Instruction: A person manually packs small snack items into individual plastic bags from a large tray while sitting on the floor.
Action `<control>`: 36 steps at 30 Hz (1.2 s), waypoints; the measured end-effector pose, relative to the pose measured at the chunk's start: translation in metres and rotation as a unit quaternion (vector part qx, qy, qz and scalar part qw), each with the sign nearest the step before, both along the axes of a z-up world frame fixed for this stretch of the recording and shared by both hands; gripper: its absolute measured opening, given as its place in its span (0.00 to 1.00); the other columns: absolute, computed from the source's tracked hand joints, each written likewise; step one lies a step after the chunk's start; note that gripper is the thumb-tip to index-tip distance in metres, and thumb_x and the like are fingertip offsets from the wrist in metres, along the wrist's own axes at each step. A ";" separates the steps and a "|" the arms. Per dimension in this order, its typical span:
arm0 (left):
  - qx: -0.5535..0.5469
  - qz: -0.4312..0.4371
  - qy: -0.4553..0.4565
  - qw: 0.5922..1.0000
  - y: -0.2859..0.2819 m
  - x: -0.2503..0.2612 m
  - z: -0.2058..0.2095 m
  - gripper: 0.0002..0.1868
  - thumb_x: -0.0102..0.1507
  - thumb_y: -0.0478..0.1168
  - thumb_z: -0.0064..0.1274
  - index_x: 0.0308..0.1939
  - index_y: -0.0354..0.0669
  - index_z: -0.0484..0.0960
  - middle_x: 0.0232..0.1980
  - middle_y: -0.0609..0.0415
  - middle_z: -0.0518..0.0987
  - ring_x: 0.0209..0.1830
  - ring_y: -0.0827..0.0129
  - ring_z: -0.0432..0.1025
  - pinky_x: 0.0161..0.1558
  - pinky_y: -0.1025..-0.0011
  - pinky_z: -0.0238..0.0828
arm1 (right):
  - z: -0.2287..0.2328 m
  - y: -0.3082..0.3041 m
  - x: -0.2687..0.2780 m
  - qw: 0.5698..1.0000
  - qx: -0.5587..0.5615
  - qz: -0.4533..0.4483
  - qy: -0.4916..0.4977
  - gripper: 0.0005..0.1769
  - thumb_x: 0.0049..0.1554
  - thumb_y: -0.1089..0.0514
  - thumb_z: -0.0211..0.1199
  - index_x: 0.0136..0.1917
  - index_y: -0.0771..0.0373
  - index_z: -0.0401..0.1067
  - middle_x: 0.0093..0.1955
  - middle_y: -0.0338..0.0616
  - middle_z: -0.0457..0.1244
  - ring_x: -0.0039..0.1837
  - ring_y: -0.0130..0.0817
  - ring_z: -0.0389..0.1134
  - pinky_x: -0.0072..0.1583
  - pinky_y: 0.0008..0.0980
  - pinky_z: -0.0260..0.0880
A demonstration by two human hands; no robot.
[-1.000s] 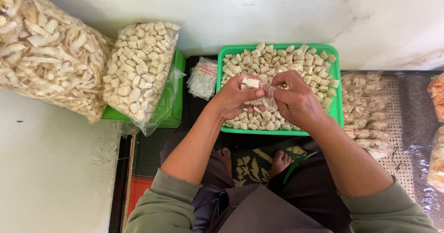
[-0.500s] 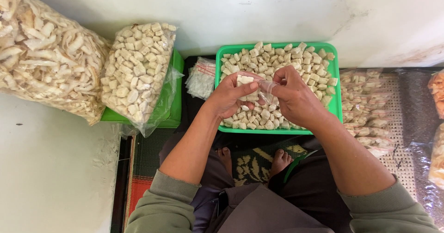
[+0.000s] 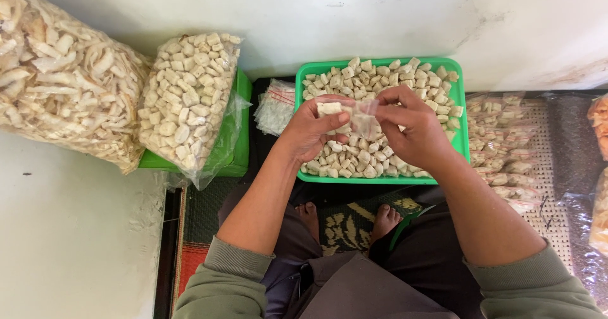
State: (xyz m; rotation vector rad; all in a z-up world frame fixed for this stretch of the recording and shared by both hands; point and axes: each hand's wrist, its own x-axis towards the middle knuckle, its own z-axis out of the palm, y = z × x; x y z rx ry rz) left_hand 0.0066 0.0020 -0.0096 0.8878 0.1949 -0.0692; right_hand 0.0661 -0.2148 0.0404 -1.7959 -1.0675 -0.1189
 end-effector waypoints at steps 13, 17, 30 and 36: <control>0.018 0.083 0.044 0.995 0.018 0.002 -0.006 0.19 0.58 0.31 0.68 0.50 0.43 0.78 0.40 0.47 0.83 0.34 0.49 0.83 0.28 0.59 0.88 | -0.024 -0.029 0.064 0.972 0.022 -0.173 0.158 0.11 0.65 0.71 0.61 0.57 0.63 0.80 0.48 0.52 0.67 0.49 0.45 0.73 0.48 0.38 0.79; 0.018 0.110 0.040 0.993 0.024 0.002 0.001 0.17 0.58 0.31 0.67 0.48 0.40 0.78 0.39 0.44 0.83 0.34 0.47 0.83 0.29 0.59 0.88 | -0.055 -0.032 0.093 0.952 -0.138 -0.239 0.133 0.12 0.60 0.60 0.65 0.57 0.53 0.81 0.47 0.46 0.70 0.47 0.42 0.73 0.49 0.42 0.76; 0.002 0.147 0.035 0.989 0.044 0.012 -0.008 0.17 0.60 0.37 0.66 0.50 0.42 0.78 0.42 0.37 0.84 0.35 0.45 0.83 0.25 0.63 0.87 | -0.098 0.038 0.134 0.890 -0.407 -0.199 -0.043 0.08 0.55 0.57 0.67 0.47 0.46 0.84 0.44 0.45 0.70 0.55 0.52 0.67 0.56 0.49 0.71; 0.008 0.153 0.014 0.988 0.046 0.018 -0.006 0.18 0.62 0.40 0.65 0.53 0.41 0.78 0.44 0.35 0.83 0.36 0.47 0.83 0.26 0.66 0.87 | -0.127 0.046 0.142 0.855 -0.465 -0.196 -0.122 0.08 0.53 0.53 0.71 0.48 0.44 0.84 0.48 0.43 0.65 0.57 0.48 0.62 0.57 0.47 0.65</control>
